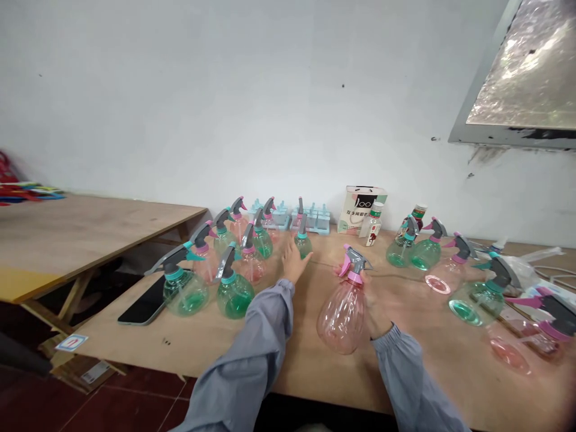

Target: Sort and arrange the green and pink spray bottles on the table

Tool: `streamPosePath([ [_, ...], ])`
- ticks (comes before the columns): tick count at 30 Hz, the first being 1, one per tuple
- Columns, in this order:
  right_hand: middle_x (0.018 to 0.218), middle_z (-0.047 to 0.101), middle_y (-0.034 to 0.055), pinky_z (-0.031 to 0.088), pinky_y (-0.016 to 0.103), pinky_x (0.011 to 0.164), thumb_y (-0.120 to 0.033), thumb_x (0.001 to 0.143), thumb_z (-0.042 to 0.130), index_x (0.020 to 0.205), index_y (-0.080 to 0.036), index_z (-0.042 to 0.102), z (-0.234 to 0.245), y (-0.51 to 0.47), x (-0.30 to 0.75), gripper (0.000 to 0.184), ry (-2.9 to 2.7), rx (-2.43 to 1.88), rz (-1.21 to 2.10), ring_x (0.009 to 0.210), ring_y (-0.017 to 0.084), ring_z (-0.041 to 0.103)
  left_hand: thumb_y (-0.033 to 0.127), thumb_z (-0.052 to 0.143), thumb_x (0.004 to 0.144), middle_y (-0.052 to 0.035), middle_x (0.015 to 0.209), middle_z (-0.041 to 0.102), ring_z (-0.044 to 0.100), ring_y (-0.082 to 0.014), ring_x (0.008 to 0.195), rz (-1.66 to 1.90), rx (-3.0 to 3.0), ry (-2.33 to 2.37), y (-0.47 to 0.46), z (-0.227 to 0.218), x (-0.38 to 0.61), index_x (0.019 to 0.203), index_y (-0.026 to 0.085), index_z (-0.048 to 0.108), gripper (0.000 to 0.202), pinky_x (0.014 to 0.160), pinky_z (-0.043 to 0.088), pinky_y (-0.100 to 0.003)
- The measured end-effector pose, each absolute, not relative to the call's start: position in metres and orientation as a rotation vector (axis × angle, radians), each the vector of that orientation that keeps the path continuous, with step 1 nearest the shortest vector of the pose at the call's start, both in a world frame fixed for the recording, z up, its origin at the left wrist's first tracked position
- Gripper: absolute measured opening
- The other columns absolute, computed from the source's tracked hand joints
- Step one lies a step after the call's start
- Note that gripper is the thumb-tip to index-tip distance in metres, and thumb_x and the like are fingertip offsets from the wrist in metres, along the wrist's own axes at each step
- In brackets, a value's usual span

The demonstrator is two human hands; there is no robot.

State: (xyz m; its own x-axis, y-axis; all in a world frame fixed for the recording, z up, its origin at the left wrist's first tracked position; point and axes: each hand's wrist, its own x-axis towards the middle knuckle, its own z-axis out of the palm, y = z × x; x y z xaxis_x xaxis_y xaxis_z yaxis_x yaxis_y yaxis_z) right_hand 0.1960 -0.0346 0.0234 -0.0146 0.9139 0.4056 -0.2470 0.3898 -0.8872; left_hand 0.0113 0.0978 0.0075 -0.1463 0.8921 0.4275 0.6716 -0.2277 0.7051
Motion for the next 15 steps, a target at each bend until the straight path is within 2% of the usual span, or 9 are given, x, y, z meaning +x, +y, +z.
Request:
streamPosePath([
  [3,0.106,0.078,0.0102,0.055,0.056,0.102,-0.081,0.079,0.056,0.108,-0.027,0.072,0.023,-0.026,0.198,0.063,-1.178,-0.683,1.122,0.115,0.036,0.07,0.046,0.069,0.085,-0.0257,0.157,0.04,0.038,-0.0397,0.149,1.326,1.927,1.704,0.069,-0.003,0.003,0.155,0.014,0.025,0.089,0.117,0.035,-0.058],
  [6,0.109,0.077,0.012,0.055,0.057,0.102,-0.084,0.07,0.062,0.11,-0.026,0.071,0.022,-0.018,0.198,0.071,-1.134,-0.607,1.154,0.118,0.036,0.068,0.047,0.07,0.084,-0.0232,0.155,0.044,0.039,-0.037,0.148,1.372,1.943,1.635,0.045,-0.014,-0.003,0.154,0.015,0.026,0.089,0.117,0.036,-0.054],
  [12,0.096,0.078,0.0111,0.059,0.054,0.094,-0.079,0.066,0.072,0.102,-0.026,0.072,0.015,-0.021,0.199,0.064,-1.122,-0.68,1.168,0.108,0.037,0.072,0.046,0.074,0.08,-0.0226,0.151,0.047,0.043,-0.0365,0.146,1.409,1.919,1.635,0.029,-0.022,-0.002,0.151,0.016,0.031,0.088,0.116,0.039,-0.053],
  [15,0.11,0.076,0.0116,0.055,0.056,0.102,-0.079,0.066,0.071,0.111,-0.027,0.07,0.014,-0.022,0.198,0.069,-1.171,-0.584,1.168,0.115,0.036,0.069,0.046,0.074,0.079,-0.0222,0.151,0.048,0.045,-0.0371,0.144,1.4,1.925,1.644,0.029,-0.022,-0.002,0.151,0.016,0.032,0.088,0.114,0.041,-0.053],
])
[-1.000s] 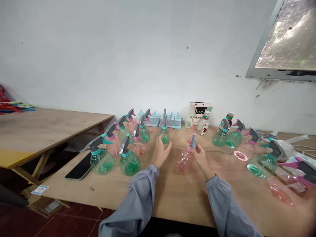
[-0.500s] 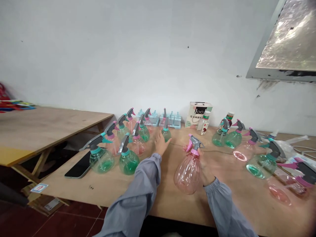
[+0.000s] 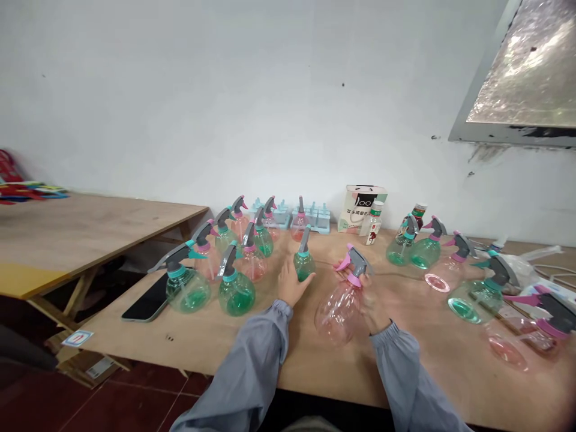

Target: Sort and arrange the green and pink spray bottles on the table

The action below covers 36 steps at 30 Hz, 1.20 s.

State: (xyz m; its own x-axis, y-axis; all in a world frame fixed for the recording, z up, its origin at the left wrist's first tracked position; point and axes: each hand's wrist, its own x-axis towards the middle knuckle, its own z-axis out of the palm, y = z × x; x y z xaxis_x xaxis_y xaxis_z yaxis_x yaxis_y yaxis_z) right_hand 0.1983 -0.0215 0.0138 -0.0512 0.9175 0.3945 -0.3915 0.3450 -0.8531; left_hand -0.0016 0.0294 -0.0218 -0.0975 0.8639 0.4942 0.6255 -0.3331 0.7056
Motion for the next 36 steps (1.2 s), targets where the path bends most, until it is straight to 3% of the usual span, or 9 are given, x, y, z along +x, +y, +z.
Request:
streamPosePath([
  [3,0.116,0.073,0.0108,0.051,0.058,0.107,-0.078,0.071,0.069,0.115,-0.028,0.068,0.012,-0.021,0.197,0.067,-1.198,-0.527,1.159,0.119,0.034,0.067,0.046,0.074,0.08,-0.0217,0.15,0.048,0.045,-0.0372,0.143,1.392,1.939,1.636,0.029,-0.021,-0.002,0.151,0.016,0.032,0.087,0.114,0.041,-0.053],
  [8,0.089,0.075,0.0054,0.056,0.054,0.097,-0.068,0.065,0.08,0.094,-0.03,0.067,0.014,-0.021,0.197,0.05,-1.162,-0.629,0.942,0.103,0.032,0.072,0.046,0.074,0.079,-0.0203,0.15,0.05,0.046,-0.0364,0.143,1.38,1.935,1.681,0.027,-0.021,-0.002,0.149,0.019,0.033,0.086,0.115,0.039,-0.054],
  [13,0.103,0.077,0.0089,0.055,0.057,0.097,-0.065,0.062,0.083,0.094,-0.029,0.066,0.024,-0.023,0.2,0.051,-1.236,-0.6,0.914,0.109,0.034,0.07,0.045,0.075,0.078,-0.0201,0.151,0.049,0.045,-0.0365,0.144,1.376,1.932,1.691,0.027,-0.021,0.0,0.149,0.02,0.033,0.086,0.115,0.038,-0.054],
  [19,0.095,0.078,0.0099,0.056,0.057,0.095,-0.057,0.065,0.083,0.086,-0.029,0.066,0.021,-0.024,0.202,0.039,-1.217,-0.698,0.841,0.111,0.037,0.07,0.045,0.075,0.079,-0.0204,0.15,0.05,0.045,-0.0376,0.143,1.353,1.939,1.698,0.026,-0.02,0.0,0.149,0.018,0.033,0.086,0.114,0.039,-0.055],
  [23,0.104,0.077,0.01,0.054,0.058,0.099,-0.06,0.069,0.076,0.107,-0.03,0.07,0.02,-0.021,0.215,0.049,-1.206,-0.747,0.721,0.113,0.036,0.069,0.046,0.075,0.078,-0.0198,0.149,0.05,0.045,-0.0365,0.143,1.351,1.947,1.681,0.027,-0.02,-0.001,0.149,0.02,0.033,0.087,0.113,0.04,-0.053],
  [28,0.124,0.072,0.0108,0.052,0.057,0.105,-0.049,0.074,0.075,0.138,-0.029,0.059,0.024,-0.03,0.256,0.069,-1.228,-0.812,0.581,0.116,0.033,0.068,0.048,0.076,0.077,-0.0184,0.15,0.049,0.045,-0.036,0.144,1.356,1.951,1.658,0.029,-0.022,-0.003,0.15,0.022,0.033,0.088,0.112,0.041,-0.052],
  [32,0.139,0.065,0.0117,0.05,0.055,0.109,-0.04,0.081,0.071,0.147,-0.029,0.05,0.026,-0.045,0.3,0.07,-1.359,-0.906,0.435,0.126,0.031,0.064,0.046,0.077,0.076,-0.0185,0.147,0.05,0.046,-0.0361,0.142,1.379,1.948,1.635,0.03,-0.022,-0.003,0.149,0.022,0.035,0.088,0.112,0.042,-0.052],
  [36,0.147,0.057,0.0128,0.052,0.054,0.105,-0.042,0.084,0.067,0.152,-0.028,0.044,0.021,-0.053,0.333,0.074,-1.417,-1.042,0.299,0.13,0.03,0.061,0.045,0.078,0.076,-0.0191,0.147,0.051,0.046,-0.0366,0.142,1.365,1.941,1.626,0.029,-0.019,-0.003,0.148,0.02,0.035,0.088,0.112,0.042,-0.053],
])
